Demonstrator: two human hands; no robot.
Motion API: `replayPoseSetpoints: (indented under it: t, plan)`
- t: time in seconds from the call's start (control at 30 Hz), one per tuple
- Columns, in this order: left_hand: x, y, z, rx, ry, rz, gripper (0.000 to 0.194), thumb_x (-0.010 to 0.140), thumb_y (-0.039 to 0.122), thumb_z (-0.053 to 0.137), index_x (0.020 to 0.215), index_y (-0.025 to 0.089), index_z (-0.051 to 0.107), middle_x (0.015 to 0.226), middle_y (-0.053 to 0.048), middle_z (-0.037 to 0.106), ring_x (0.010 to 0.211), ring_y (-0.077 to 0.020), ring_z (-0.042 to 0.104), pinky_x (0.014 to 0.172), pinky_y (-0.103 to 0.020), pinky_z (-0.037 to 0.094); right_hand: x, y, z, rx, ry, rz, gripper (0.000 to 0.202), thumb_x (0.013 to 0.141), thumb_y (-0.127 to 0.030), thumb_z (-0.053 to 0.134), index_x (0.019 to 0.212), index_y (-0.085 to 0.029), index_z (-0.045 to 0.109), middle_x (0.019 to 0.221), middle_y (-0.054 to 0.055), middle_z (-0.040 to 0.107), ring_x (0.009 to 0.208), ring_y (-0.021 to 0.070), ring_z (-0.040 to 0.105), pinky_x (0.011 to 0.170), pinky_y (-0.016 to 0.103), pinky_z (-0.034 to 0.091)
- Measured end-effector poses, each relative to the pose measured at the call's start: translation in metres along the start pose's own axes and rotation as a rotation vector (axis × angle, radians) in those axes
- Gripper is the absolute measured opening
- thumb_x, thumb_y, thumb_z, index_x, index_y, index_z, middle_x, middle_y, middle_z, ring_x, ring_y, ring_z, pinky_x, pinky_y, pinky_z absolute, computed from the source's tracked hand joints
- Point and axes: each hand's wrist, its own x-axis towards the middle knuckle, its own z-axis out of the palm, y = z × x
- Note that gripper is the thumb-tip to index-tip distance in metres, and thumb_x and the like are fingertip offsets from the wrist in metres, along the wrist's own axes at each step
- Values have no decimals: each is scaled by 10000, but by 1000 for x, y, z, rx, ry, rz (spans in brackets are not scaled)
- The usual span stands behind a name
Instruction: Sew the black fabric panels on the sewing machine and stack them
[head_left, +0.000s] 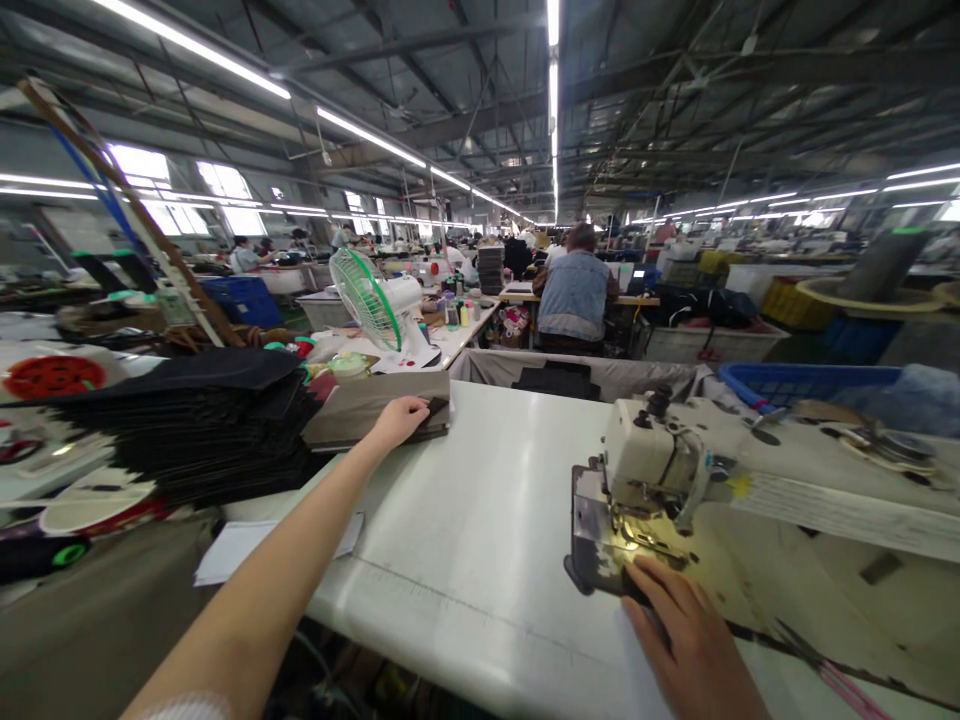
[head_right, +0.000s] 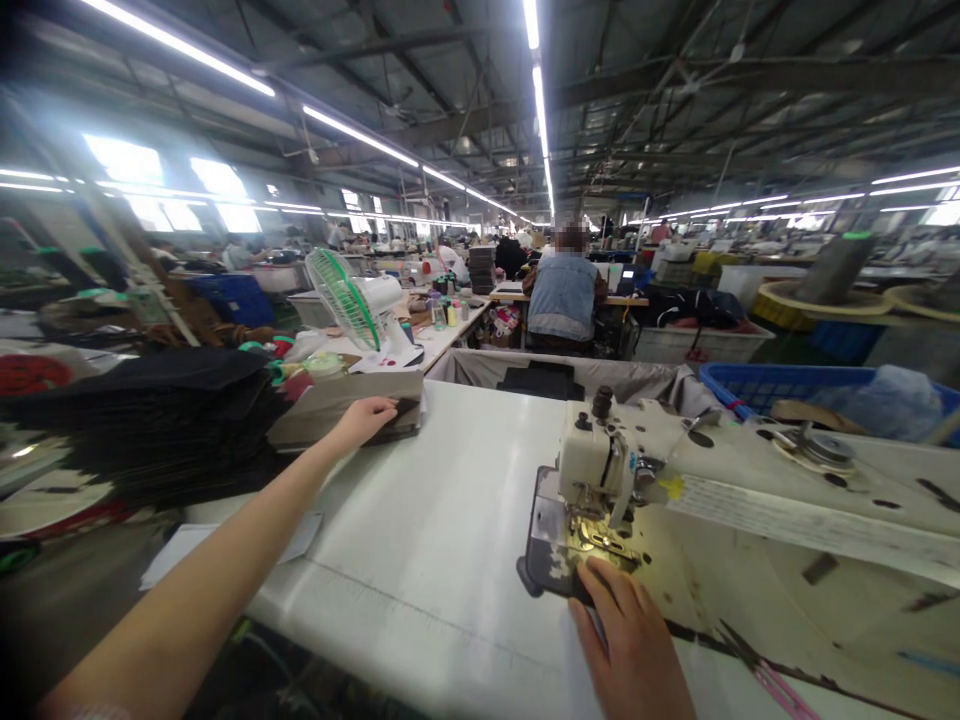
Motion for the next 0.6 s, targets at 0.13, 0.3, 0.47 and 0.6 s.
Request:
replayPoseSetpoints:
  t: [0.13,0.3,0.47,0.6]
  plan:
    - [-4,12,-2,-10,49,-26,123,785,236,559,805,190,671,995,-86,754,977,-279,689,910,-365,511,-4,0,3,39,-25,57,379,1024,-479,435,1197,-203,628,1155,96,698,1035,264,673,873,422,557]
    - [-47,59,13,-100,74,94,262,949,284,398,1117,187,573,1165,-128,707,1066,-278,675,941,-409,505,-3,-2,3,105,-54,132,316,1011,-419,479,1203,-226,639,1189,88,689,1082,261,665,913,424,561]
    - [-149,117,51,-382,-358,497,284,1015,282,378,1186,241,600,1259,-65,700,1159,-200,664,1002,-329,510,10,-30,-23,163,-57,110,571,948,-368,605,1469,-198,444,1402,133,581,1294,280,554,1068,446,481]
    - [-208,143,49,-514,-777,772,341,980,166,453,1235,268,655,1332,-36,670,1362,-223,514,1189,-400,344,18,-47,-51,309,-406,-48,938,757,-452,790,1545,-200,347,1562,132,416,1464,321,340,1188,503,335]
